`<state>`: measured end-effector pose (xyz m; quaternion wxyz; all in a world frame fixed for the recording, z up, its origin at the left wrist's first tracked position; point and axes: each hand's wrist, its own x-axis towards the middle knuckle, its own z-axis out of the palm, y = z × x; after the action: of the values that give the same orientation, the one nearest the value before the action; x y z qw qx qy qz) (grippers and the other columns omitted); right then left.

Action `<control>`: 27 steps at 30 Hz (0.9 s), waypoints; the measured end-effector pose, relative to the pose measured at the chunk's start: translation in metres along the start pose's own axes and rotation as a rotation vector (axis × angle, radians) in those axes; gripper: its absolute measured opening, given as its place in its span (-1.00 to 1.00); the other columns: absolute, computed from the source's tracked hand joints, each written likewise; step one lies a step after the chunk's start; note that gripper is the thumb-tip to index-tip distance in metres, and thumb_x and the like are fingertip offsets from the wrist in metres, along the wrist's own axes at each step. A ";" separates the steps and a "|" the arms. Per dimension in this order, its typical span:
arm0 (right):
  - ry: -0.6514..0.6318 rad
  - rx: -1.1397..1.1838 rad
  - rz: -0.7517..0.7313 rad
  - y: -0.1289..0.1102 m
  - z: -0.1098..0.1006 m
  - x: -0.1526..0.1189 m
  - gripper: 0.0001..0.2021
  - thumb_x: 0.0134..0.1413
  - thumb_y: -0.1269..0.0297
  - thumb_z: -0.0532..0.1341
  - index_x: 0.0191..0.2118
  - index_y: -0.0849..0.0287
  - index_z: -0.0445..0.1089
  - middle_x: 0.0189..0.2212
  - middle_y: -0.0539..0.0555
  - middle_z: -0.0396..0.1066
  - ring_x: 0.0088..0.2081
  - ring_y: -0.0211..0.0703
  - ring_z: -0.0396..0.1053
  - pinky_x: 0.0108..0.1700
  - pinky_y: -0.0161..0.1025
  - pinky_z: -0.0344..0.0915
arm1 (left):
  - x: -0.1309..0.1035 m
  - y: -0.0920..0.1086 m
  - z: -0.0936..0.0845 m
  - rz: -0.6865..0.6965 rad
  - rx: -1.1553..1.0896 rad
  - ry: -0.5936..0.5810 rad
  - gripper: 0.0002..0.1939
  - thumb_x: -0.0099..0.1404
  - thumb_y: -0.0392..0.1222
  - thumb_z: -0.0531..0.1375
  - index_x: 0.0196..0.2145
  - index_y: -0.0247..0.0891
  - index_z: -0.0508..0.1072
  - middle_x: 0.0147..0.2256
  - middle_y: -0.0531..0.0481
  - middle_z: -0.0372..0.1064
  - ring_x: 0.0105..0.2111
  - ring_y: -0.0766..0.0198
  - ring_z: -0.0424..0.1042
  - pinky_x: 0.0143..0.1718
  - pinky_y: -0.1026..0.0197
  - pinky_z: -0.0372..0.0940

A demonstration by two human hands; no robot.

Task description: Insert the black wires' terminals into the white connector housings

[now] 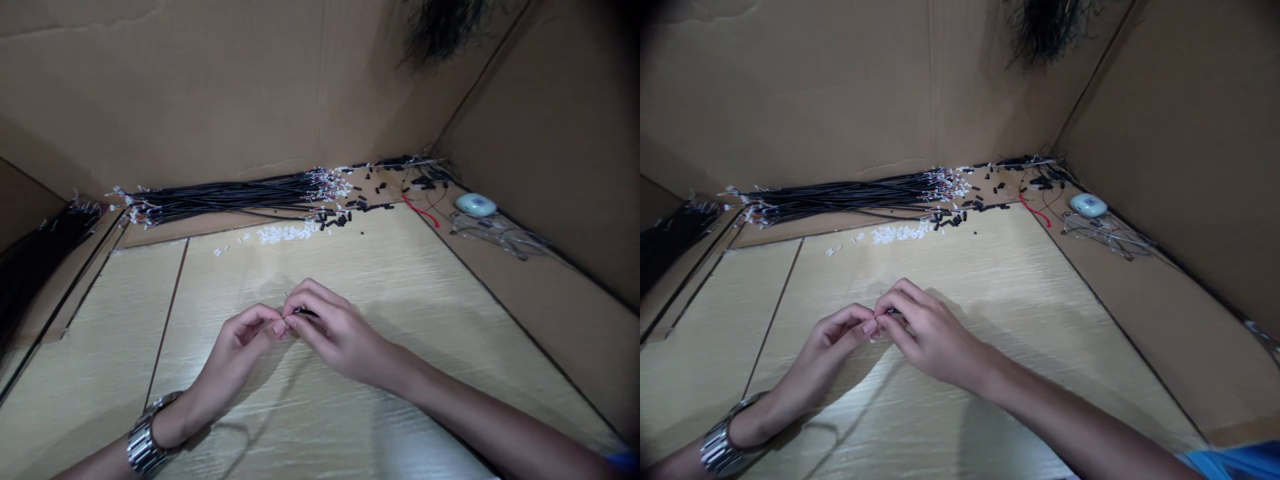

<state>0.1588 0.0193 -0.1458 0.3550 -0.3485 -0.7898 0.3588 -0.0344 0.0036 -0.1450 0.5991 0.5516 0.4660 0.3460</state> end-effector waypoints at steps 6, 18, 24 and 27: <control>-0.026 -0.019 0.014 0.000 -0.003 0.003 -0.94 0.33 0.39 0.07 -0.19 0.17 0.28 -0.23 0.05 0.30 -0.17 -0.20 0.31 -0.14 -0.26 0.21 | 0.006 0.003 -0.013 0.056 0.085 -0.023 -0.77 0.39 -0.07 0.16 -0.32 -0.28 0.42 -0.42 0.04 0.39 -0.36 0.32 0.37 -0.27 0.30 0.28; -0.063 -0.022 0.034 -0.005 -0.008 0.001 -0.92 0.35 0.36 0.04 -0.18 0.17 0.26 -0.21 0.07 0.31 -0.18 -0.19 0.31 -0.16 -0.24 0.23 | 0.016 -0.002 -0.027 -0.068 0.006 -0.320 -0.79 0.34 -0.10 0.22 -0.20 -0.32 0.48 -0.37 -0.02 0.44 -0.47 0.34 0.45 -0.40 0.27 0.41; -0.104 0.000 0.010 -0.011 -0.013 0.002 -0.93 0.34 0.37 0.04 -0.19 0.15 0.25 -0.21 0.07 0.30 -0.20 -0.21 0.31 -0.18 -0.25 0.27 | 0.016 0.001 -0.023 -0.182 -0.294 -0.288 -0.81 0.28 -0.13 0.29 -0.37 -0.34 0.47 -0.48 0.01 0.42 -0.52 0.34 0.44 -0.53 0.32 0.40; -0.142 -0.047 -0.018 -0.015 -0.015 0.001 -0.94 0.32 0.38 0.06 -0.17 0.15 0.26 -0.17 0.07 0.29 -0.18 -0.21 0.33 -0.14 -0.23 0.28 | 0.017 0.000 -0.022 -0.245 -0.435 -0.288 -0.81 0.21 -0.15 0.34 -0.40 -0.34 0.47 -0.54 0.05 0.37 -0.58 0.39 0.37 -0.59 0.36 0.37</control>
<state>0.1661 0.0172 -0.1256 0.2930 -0.3236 -0.8243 0.3606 -0.0497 0.0267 -0.1466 0.8006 0.3933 0.3540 0.2812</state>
